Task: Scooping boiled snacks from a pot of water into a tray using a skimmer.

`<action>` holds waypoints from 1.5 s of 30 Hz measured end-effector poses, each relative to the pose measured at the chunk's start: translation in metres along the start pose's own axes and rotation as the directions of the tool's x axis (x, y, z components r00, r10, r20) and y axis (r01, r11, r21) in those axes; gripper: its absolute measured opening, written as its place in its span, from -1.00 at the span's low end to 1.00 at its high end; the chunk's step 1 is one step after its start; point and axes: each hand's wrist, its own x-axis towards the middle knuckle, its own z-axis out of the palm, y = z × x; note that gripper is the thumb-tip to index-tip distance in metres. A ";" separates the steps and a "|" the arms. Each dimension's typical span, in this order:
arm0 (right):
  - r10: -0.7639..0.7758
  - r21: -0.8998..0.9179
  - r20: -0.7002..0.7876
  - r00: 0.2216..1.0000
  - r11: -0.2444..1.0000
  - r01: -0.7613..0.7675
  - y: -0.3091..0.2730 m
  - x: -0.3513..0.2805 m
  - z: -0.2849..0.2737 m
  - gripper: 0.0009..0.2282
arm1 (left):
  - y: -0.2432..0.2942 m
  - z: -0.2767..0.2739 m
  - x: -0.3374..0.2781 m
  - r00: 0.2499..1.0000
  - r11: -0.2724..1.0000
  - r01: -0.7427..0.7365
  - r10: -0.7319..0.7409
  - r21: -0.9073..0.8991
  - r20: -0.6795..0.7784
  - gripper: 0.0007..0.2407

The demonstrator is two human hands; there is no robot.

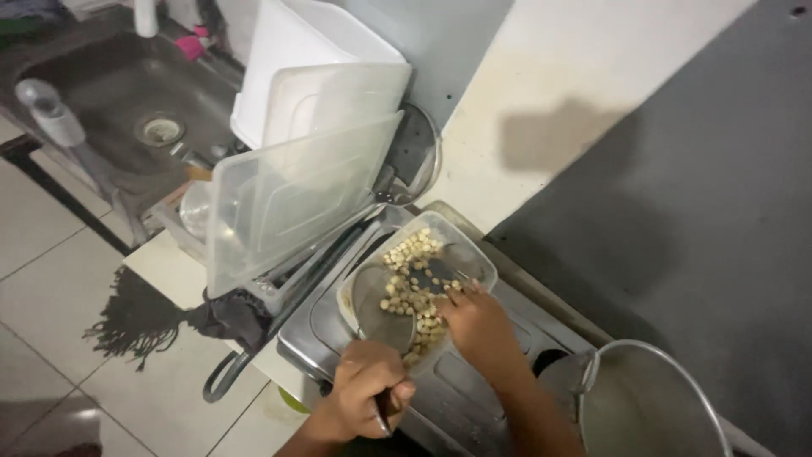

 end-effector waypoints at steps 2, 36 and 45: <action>-0.008 -0.082 -0.012 1.000 0.997 0.007 0.005 0.007 0.022 -0.76 | 0.005 -0.002 0.005 1.000 1.000 0.012 -0.012 0.024 -0.003 -0.83; 0.463 0.884 0.172 0.869 0.317 -0.344 0.080 -0.038 0.040 -0.67 | 0.005 0.002 0.004 0.997 0.996 0.071 -0.071 0.059 -0.011 -0.85; 0.582 0.763 0.205 0.787 0.409 -0.501 0.044 -0.017 0.032 -0.63 | 0.010 -0.001 0.004 0.998 0.987 0.062 -0.058 0.148 -0.029 -0.84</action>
